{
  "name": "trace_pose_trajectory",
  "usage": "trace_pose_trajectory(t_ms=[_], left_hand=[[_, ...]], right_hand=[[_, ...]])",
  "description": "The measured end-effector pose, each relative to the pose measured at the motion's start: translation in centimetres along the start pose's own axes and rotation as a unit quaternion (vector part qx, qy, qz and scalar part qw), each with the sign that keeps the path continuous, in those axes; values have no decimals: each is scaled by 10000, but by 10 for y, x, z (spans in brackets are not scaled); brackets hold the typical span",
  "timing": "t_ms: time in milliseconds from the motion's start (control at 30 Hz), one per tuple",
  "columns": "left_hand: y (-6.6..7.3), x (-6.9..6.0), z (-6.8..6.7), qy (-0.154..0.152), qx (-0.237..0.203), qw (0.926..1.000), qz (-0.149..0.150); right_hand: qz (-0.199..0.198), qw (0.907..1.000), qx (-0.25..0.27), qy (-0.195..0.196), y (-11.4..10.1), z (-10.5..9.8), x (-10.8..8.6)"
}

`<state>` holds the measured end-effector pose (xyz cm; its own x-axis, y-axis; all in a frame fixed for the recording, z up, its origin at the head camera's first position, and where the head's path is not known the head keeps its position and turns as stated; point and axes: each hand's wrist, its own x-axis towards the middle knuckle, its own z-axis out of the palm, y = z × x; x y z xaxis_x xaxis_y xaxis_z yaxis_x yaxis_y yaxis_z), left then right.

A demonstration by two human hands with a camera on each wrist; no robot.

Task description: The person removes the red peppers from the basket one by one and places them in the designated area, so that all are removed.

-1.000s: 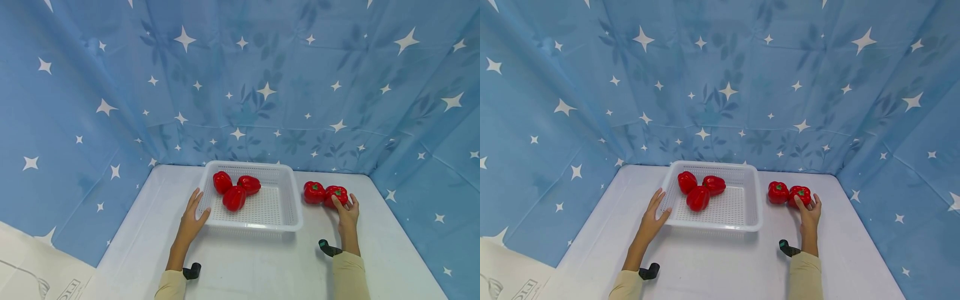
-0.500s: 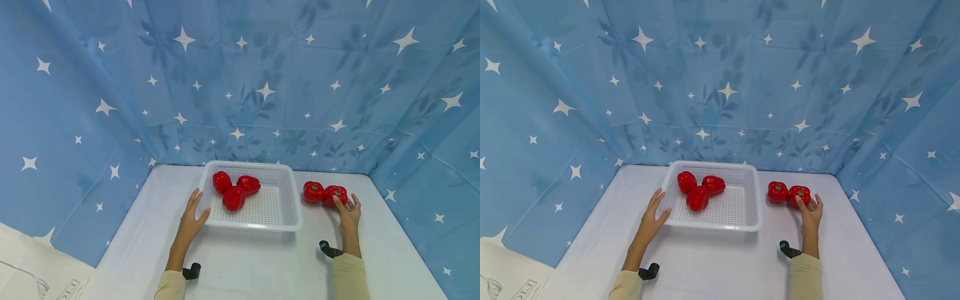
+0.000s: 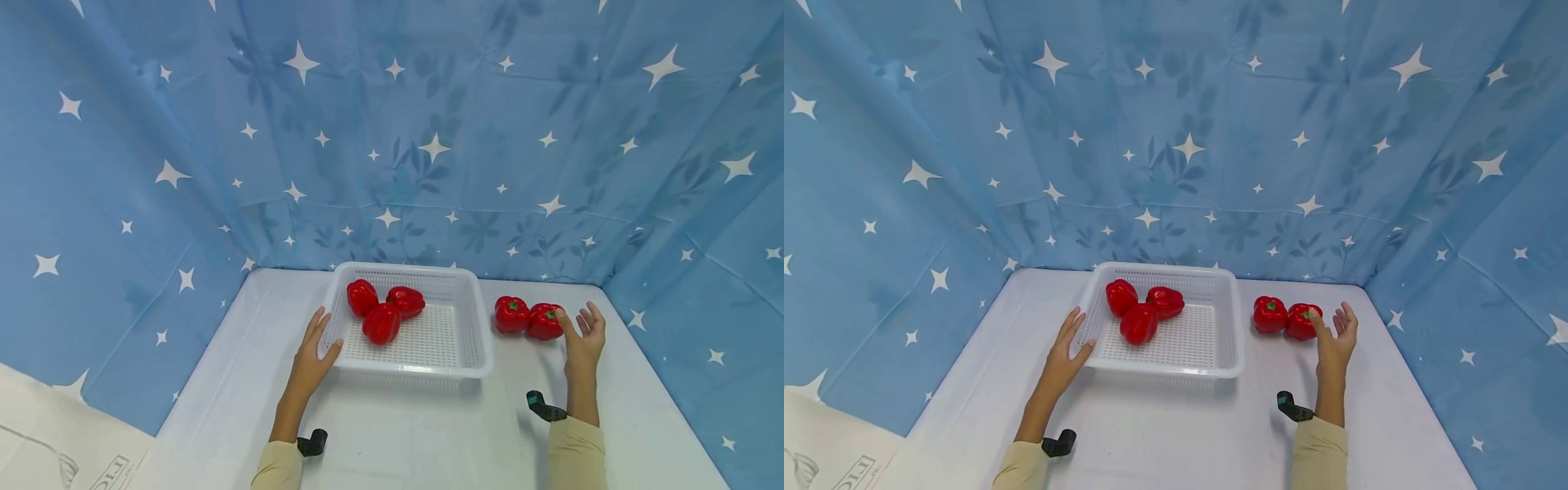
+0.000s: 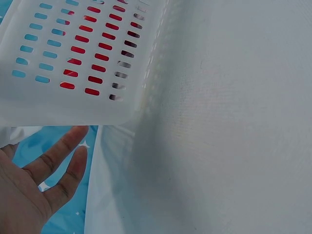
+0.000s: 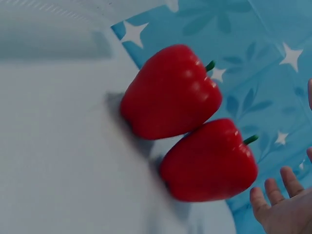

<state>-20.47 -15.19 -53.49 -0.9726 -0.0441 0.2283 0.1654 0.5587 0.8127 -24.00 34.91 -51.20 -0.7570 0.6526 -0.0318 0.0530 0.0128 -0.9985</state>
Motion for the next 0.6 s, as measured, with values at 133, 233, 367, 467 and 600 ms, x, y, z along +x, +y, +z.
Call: trace_pose_trajectory(t_ms=[133, 233, 367, 467, 600], left_hand=[[-1, 0, 0, -3, 11, 10000, 15], [-1, 0, 0, 0, 12, 10000, 18], [-1, 0, 0, -11, -7, 10000, -44], [-1, 0, 0, -2, -34, 10000, -82], [0, 0, 0, 23, -26, 10000, -23]], right_hand=[[-383, 9992, 114, -16, -12, 3, -2], [-572, 9980, 242, -89, -20, 7, -5], [-818, 9945, 559, -334, -32, 15, -10], [-926, 9922, 601, -571, -38, 22, -13], [-935, 9906, 405, -910, -43, 31, -16]])
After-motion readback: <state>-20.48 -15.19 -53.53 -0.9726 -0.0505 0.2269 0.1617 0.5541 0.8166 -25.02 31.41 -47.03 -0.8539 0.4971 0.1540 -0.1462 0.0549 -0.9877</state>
